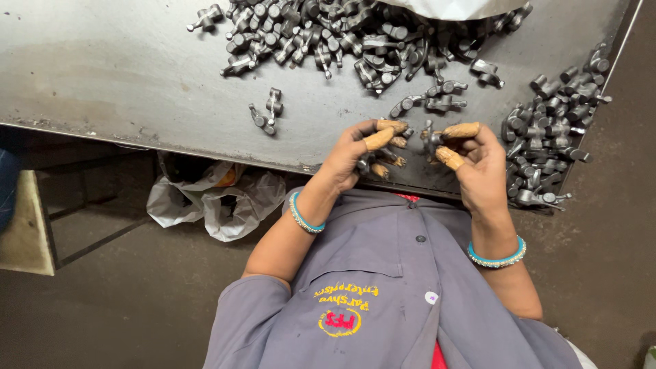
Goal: The person sorts small forged metal fittings on a steel table, picking up pieces by hand, turning them over to check them, and placing accepted pieces into a white plastic bag on the table, occasionally sweeping pieces across the table.
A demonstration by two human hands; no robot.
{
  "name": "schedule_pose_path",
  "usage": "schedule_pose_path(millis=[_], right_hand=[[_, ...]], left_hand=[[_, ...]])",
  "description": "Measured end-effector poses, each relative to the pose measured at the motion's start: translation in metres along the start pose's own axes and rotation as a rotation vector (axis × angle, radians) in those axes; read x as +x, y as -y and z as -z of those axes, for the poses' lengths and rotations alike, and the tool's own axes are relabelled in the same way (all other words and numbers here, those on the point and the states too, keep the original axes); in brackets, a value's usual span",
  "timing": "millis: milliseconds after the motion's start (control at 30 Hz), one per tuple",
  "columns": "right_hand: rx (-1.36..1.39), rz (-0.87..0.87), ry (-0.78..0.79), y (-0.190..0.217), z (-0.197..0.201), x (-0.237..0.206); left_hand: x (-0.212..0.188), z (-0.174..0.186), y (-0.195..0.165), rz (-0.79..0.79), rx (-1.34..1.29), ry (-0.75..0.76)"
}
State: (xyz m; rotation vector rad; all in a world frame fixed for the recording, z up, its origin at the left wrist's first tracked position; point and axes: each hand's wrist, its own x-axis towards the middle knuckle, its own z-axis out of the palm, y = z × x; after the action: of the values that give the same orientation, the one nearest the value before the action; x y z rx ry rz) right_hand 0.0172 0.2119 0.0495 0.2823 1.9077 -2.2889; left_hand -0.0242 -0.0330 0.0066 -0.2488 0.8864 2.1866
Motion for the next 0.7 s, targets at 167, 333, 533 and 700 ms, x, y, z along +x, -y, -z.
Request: schedule_pose_path(millis=[167,333,533,700], right_hand=[[-0.068,0.071,0.092,0.016,-0.023,0.001],[-0.793,0.276,-0.002,0.021,-0.048,0.022],[-1.065,0.486,0.024,-0.003,-0.061,0.028],[-0.527,0.158,0.012,-0.017,-0.028,0.032]], left_hand=[[0.007,-0.005,0.016,0.057,-0.212,-0.019],[0.007,0.004,0.005,0.004,-0.185,-0.054],[-0.005,0.023,-0.021,-0.131,-0.091,-0.084],[0.004,0.028,-0.013,-0.111,-0.059,-0.166]])
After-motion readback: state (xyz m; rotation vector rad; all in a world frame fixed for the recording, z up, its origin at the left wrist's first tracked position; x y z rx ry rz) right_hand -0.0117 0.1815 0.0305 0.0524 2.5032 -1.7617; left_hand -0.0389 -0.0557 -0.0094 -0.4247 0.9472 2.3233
